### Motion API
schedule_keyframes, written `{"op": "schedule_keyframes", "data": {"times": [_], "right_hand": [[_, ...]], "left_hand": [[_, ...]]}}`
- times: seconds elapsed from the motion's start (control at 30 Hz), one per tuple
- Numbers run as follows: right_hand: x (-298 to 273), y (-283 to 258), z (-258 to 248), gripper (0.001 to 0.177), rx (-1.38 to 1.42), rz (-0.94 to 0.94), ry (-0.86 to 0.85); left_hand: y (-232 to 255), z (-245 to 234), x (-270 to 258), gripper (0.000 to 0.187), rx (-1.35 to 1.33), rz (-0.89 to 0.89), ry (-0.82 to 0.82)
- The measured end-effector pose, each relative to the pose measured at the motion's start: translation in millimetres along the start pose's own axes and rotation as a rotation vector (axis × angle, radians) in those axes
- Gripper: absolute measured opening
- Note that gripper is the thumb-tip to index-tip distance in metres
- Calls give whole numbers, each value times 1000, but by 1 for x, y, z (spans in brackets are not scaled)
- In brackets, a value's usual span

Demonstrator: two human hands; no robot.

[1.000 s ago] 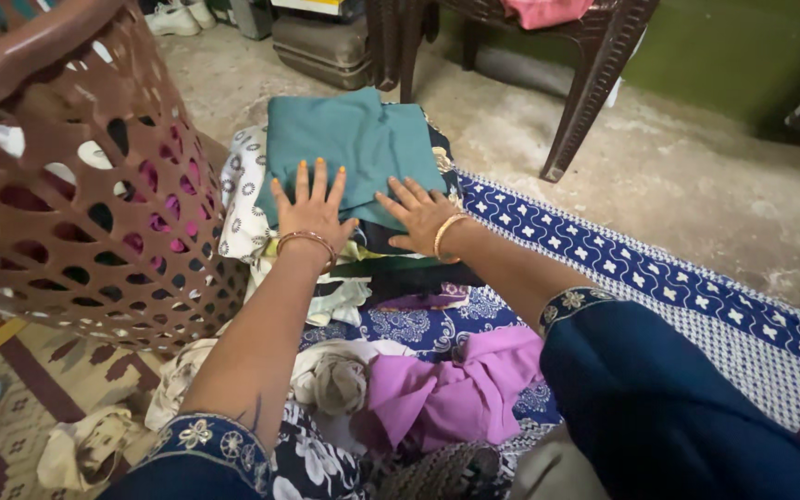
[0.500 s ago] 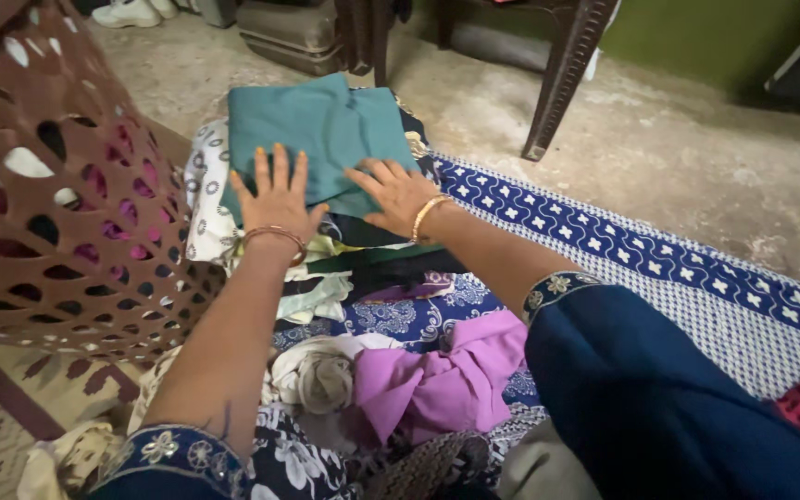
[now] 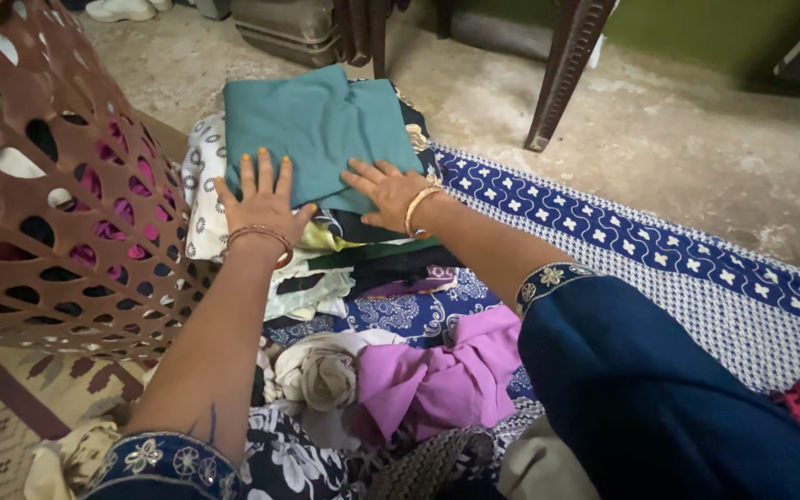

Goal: The person sits on a mat and folds several garments one by one, including a pink top, a white cloth, a black garment, a white patterned top, and a green patterned cloth. Each item is smoothed and folded neatly, then placed on a growing stack.

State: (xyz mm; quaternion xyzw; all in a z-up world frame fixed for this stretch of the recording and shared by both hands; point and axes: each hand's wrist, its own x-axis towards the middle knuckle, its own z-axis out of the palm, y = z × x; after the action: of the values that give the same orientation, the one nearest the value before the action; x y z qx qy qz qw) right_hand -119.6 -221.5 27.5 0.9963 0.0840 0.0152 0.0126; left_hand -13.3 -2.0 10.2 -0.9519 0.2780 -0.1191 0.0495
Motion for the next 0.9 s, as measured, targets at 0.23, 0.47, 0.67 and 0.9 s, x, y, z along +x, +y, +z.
{"op": "schedule_keyframes", "data": {"times": [0.23, 0.47, 0.67, 0.9], "right_hand": [[2, 16, 11, 91, 44, 193, 45], [-1, 41, 37, 86, 2, 71, -58], [4, 46, 32, 79, 100, 178, 79], [-20, 43, 14, 76, -16, 90, -38]], "left_hand": [[-18, -12, -7, 91, -85, -137, -18], [-26, -9, -8, 90, -104, -184, -134], [-29, 0, -6, 87, -163, -158, 44], [-22, -4, -14, 88, -137, -65, 80]]}}
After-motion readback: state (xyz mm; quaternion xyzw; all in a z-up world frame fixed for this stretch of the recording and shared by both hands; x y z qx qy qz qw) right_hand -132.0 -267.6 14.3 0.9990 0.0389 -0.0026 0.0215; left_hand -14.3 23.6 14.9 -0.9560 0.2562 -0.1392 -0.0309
